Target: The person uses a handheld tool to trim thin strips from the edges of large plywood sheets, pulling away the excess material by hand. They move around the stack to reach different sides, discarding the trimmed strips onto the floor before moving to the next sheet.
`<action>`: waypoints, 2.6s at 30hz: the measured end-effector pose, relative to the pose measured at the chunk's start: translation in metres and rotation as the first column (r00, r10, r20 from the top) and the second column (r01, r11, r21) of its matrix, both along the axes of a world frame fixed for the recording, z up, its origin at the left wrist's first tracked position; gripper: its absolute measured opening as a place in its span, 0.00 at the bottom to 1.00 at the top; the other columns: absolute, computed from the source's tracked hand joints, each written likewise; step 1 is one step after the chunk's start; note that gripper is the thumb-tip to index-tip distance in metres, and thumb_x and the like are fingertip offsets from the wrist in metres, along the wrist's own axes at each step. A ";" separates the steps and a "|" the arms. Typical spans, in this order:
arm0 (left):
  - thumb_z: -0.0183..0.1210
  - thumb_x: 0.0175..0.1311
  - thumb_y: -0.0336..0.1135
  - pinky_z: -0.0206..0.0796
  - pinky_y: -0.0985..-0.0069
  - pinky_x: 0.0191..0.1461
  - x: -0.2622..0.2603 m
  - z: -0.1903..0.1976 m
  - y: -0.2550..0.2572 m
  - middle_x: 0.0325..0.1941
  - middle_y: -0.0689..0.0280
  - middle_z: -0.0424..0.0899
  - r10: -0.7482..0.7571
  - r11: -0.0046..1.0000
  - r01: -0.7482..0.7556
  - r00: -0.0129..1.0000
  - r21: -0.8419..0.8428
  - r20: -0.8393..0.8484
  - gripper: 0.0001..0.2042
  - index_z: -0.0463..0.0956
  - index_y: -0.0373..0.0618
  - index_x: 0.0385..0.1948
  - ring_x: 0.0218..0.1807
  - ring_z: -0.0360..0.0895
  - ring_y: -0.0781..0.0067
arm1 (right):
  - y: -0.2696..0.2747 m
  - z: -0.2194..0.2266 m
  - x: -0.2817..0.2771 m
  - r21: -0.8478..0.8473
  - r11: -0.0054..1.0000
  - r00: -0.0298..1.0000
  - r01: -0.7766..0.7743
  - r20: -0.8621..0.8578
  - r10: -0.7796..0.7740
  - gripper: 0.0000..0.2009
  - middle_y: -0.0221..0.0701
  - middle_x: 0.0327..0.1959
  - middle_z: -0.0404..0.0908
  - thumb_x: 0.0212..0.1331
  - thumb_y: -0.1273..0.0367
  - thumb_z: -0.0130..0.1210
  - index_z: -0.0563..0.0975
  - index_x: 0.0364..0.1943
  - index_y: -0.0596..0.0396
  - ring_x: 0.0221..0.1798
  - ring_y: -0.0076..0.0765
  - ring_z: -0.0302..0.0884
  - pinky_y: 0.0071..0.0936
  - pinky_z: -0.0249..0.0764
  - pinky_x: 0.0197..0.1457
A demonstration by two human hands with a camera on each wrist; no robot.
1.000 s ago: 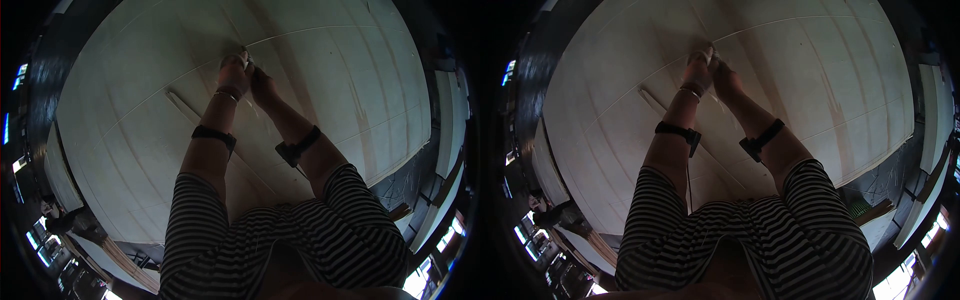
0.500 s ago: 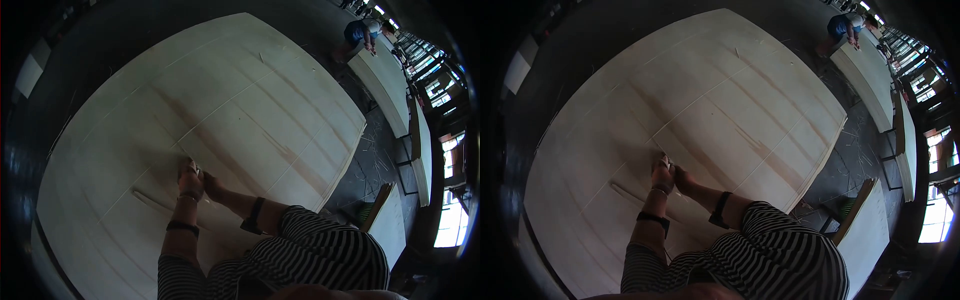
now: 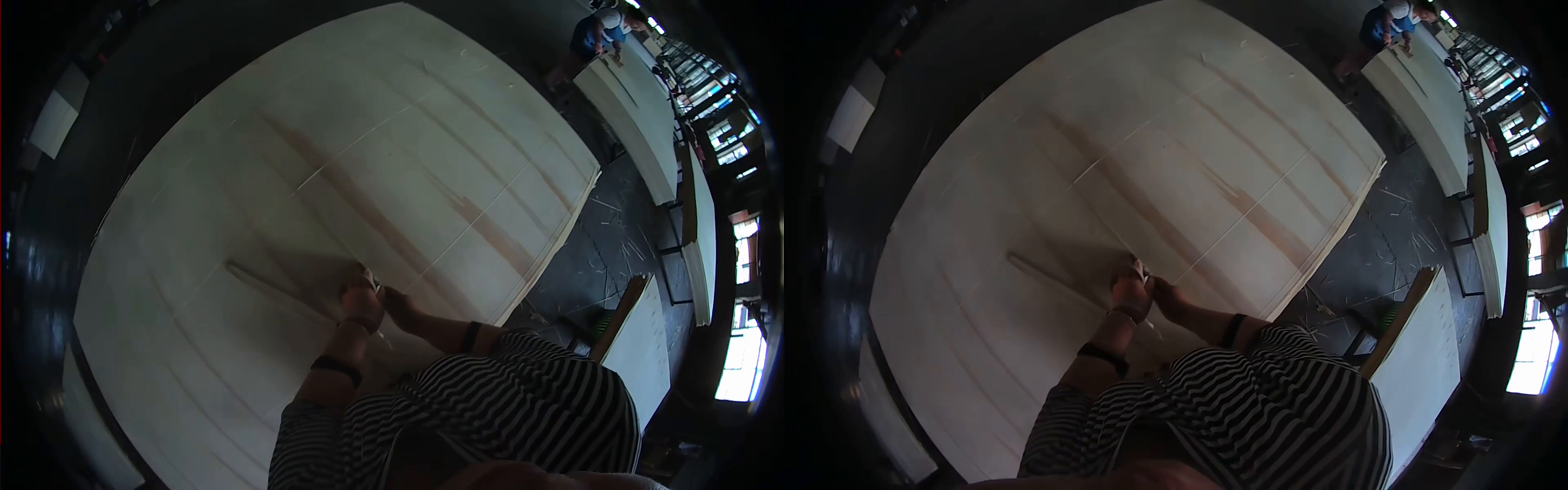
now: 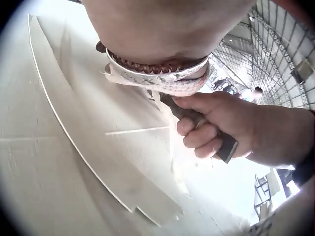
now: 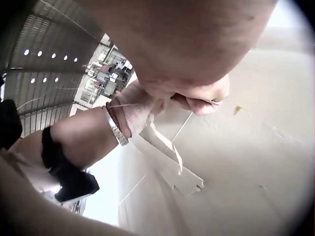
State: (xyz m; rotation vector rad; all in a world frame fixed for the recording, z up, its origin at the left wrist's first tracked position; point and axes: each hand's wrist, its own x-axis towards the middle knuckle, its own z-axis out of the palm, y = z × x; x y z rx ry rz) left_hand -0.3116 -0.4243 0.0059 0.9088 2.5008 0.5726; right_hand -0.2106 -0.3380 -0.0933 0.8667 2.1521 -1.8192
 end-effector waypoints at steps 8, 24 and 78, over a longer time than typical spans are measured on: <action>0.52 0.56 0.42 0.65 0.58 0.48 0.022 0.018 -0.027 0.42 0.50 0.76 -0.135 0.939 0.131 0.991 0.317 -0.010 0.17 0.74 0.42 0.43 0.44 0.73 0.48 | 0.035 0.065 0.066 0.217 0.965 0.985 -0.149 0.113 0.127 0.18 0.39 0.34 0.79 0.61 0.62 0.50 0.70 0.51 0.56 0.36 0.37 0.76 0.32 0.71 0.40; 0.50 0.58 0.44 0.69 0.60 0.44 -0.081 0.012 -0.024 0.37 0.55 0.80 0.340 0.940 -0.341 0.940 -0.019 -0.027 0.14 0.78 0.46 0.38 0.40 0.77 0.52 | 0.055 0.082 -0.237 -0.262 0.739 0.683 0.621 -0.282 -0.674 0.13 0.31 0.21 0.72 0.48 0.71 0.59 0.67 0.33 0.58 0.20 0.30 0.71 0.29 0.70 0.22; 0.49 0.57 0.37 0.61 0.62 0.55 -0.106 -0.011 0.000 0.45 0.50 0.76 0.099 0.981 -0.045 0.955 0.190 -0.280 0.19 0.72 0.39 0.49 0.50 0.71 0.50 | 0.005 0.039 -0.121 0.200 0.980 0.979 0.002 -0.199 0.039 0.17 0.33 0.26 0.76 0.66 0.57 0.40 0.69 0.50 0.50 0.26 0.27 0.71 0.28 0.68 0.29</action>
